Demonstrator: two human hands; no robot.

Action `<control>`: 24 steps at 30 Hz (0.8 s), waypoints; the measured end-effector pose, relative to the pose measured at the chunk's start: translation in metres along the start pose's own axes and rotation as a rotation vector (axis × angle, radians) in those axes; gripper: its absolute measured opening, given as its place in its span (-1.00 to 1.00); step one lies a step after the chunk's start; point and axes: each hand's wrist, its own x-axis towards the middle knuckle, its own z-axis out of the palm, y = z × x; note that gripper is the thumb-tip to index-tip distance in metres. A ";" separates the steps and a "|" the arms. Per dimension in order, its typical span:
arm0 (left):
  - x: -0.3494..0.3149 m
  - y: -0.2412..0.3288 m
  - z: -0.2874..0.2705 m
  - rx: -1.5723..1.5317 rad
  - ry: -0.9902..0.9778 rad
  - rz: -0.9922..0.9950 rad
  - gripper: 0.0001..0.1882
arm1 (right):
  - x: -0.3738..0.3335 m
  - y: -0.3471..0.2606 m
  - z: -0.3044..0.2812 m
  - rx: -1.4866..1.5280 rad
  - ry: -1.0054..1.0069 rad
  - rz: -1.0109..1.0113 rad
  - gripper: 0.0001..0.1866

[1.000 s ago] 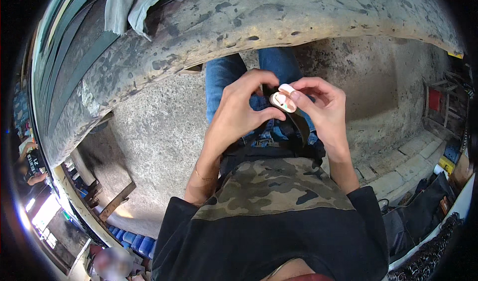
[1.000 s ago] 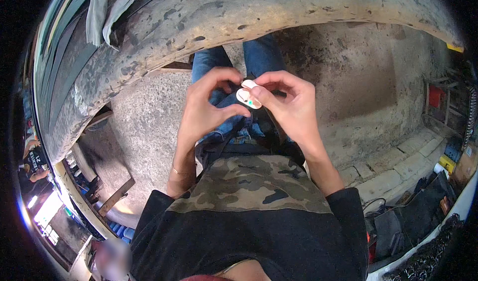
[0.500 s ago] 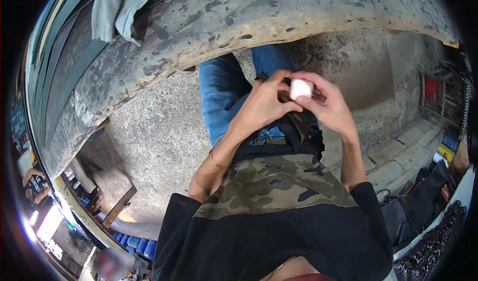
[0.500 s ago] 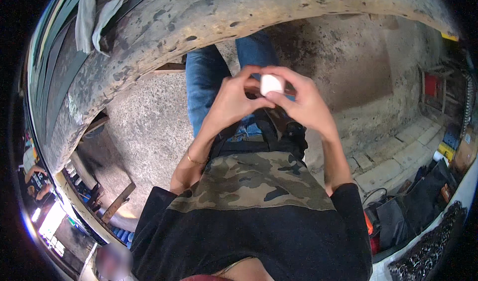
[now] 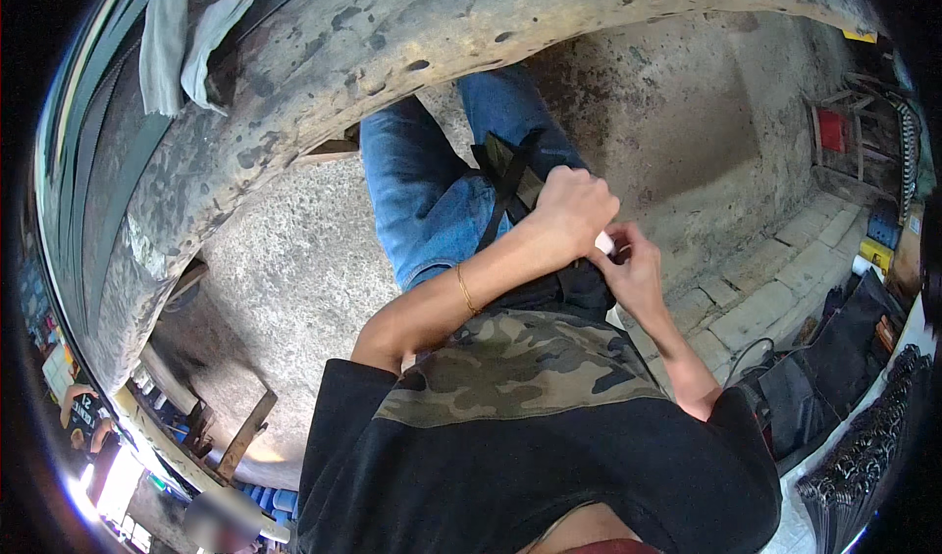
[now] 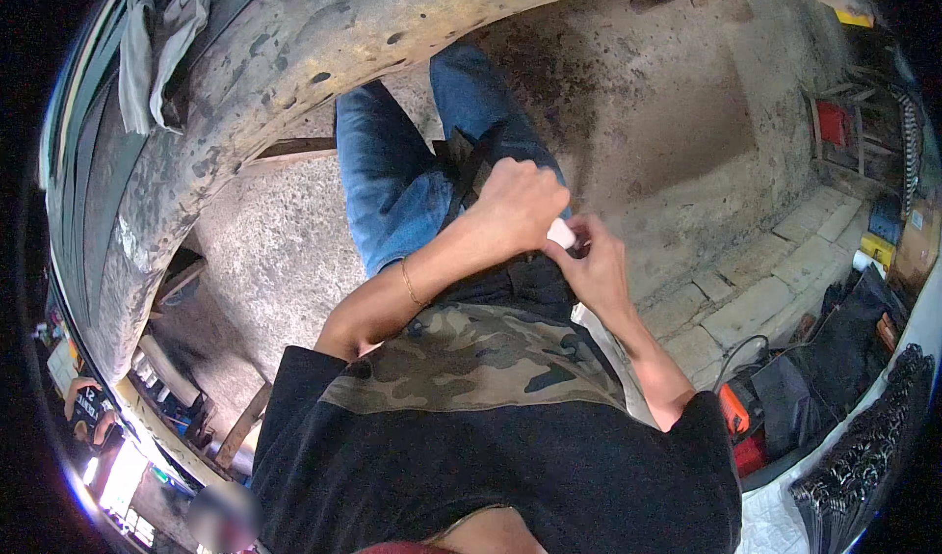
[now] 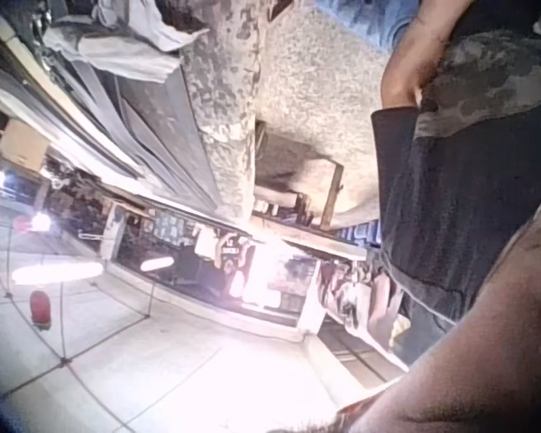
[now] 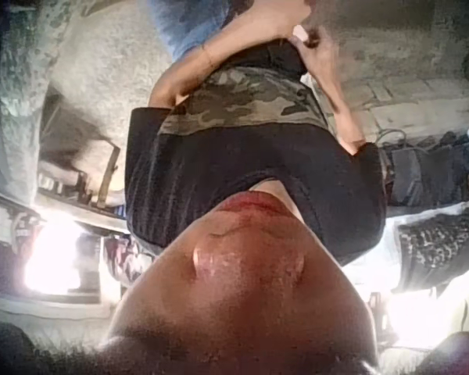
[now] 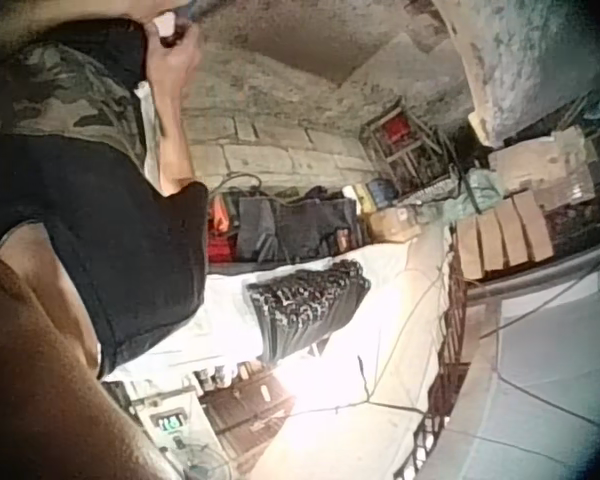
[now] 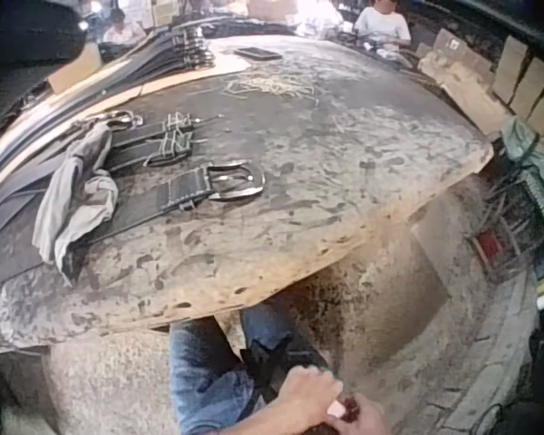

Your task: Assembling leather belts by attaching buckles and hardware pins.

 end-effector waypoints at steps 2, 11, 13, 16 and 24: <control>-0.002 0.004 0.006 0.031 0.026 0.036 -0.81 | 0.000 0.007 -0.002 -0.075 0.051 -0.225 -0.61; -0.003 0.005 0.008 -0.003 0.137 0.149 -0.89 | 0.020 0.018 0.003 -0.007 -0.098 -0.295 -0.72; -0.004 0.006 0.013 -0.001 0.235 0.158 -0.87 | 0.044 0.043 0.032 -0.015 0.255 -0.488 -0.77; -0.007 0.006 0.015 0.063 0.185 0.074 -0.84 | 0.068 0.026 0.028 -0.047 0.240 -0.549 -0.77; -0.030 -0.033 0.011 -0.258 0.220 -0.229 -0.68 | -0.039 -0.073 -0.185 0.050 0.136 -1.043 -0.63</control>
